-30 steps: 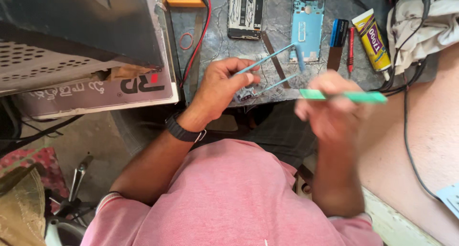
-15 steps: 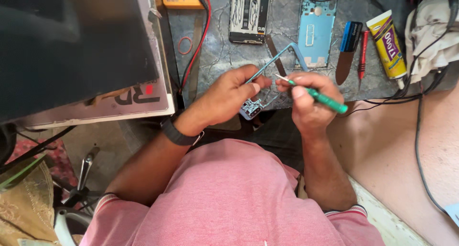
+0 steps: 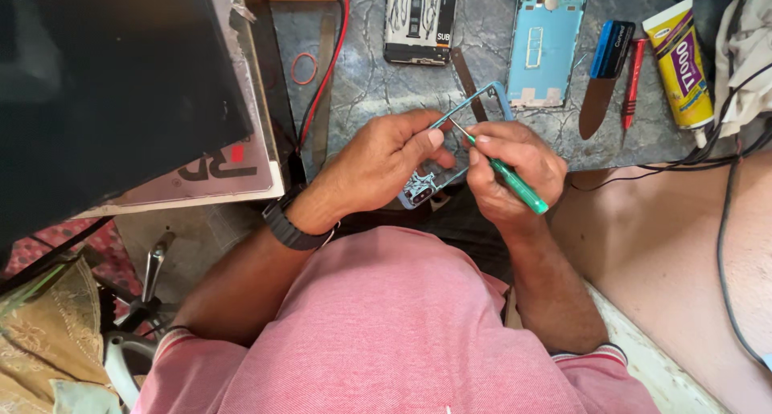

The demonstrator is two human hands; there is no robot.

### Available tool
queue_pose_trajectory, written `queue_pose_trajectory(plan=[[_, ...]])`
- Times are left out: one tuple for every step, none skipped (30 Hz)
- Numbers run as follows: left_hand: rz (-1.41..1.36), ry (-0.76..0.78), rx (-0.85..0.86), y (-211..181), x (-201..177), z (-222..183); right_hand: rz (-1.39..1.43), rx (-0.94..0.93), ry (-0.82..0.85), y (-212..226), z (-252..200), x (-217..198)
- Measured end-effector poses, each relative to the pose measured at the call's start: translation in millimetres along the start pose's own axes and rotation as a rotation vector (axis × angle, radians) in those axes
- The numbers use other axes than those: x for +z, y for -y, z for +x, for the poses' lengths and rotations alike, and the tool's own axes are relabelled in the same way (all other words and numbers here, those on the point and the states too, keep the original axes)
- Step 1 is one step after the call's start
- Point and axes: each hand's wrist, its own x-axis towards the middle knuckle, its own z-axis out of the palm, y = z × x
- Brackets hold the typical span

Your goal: The person cleans a blue phone frame using a small brush and a screwdriver to scrape residue, then applies a liquid cleaner from a green bottle and continues scrubbing the edges.

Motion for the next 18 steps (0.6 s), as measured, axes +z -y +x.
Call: queue_pose_trajectory(plan=[[-0.001,0.001,-0.002,0.1,1.2,0.7,-0.005,-0.005,-0.002,-0.9,-0.1,0.7],[-0.014,-0.007,0.003,0.1,2.5,1.2,-0.008,-0.010,-0.002,-1.5,-0.3,1.5],[-0.026,-0.016,0.007,-0.2,3.6,1.5,-0.007,-0.007,0.000,-1.8,-0.6,1.5],[-0.027,-0.018,0.004,-0.9,4.4,1.5,-0.005,-0.012,-0.006,-2.0,-0.6,1.4],[-0.017,-0.027,-0.022,-1.9,5.3,1.5,-0.003,-0.017,-0.011,-2.1,-0.5,1.6],[-0.007,-0.035,-0.046,-2.8,5.4,1.8,-0.002,-0.016,-0.011,-2.7,0.0,2.5],[-0.006,-0.035,-0.047,-3.4,5.1,2.3,-0.016,-0.037,0.000,-3.6,0.7,3.4],[0.001,-0.041,-0.046,-3.3,5.9,2.6,-0.032,-0.054,0.011,-3.9,0.2,3.2],[0.008,-0.047,-0.044,-2.8,6.6,3.1,-0.034,-0.050,0.011,-4.0,-0.4,2.6],[0.008,-0.047,-0.046,-2.1,6.6,3.9,-0.026,-0.035,0.009,-4.5,-0.2,2.3],[-0.039,-0.032,-0.079,-1.3,6.4,4.6,-0.019,-0.021,0.007,-4.9,-0.1,2.3],[-0.086,-0.017,-0.114,-0.3,6.3,4.5,-0.017,-0.018,0.008,-4.7,-0.6,3.3],[-0.087,-0.017,-0.117,0.6,6.4,4.1,-0.019,-0.034,0.008,-4.4,-1.2,4.7],[-0.111,-0.025,-0.086,1.1,6.3,4.1,-0.022,-0.051,0.006,-4.3,-1.1,5.7],[-0.136,-0.034,-0.054,1.2,6.1,4.1,-0.021,-0.049,0.006,-4.7,-0.6,6.3],[-0.138,-0.031,-0.055,1.0,6.3,3.9,-0.032,-0.062,0.002,-5.3,-0.1,5.9],[-0.129,-0.016,-0.069,0.6,6.2,3.4,-0.044,-0.075,-0.001,-5.6,0.1,5.5],[-0.117,-0.004,-0.083,-0.3,5.2,2.7,-0.042,-0.074,0.000,-5.8,0.7,6.0]])
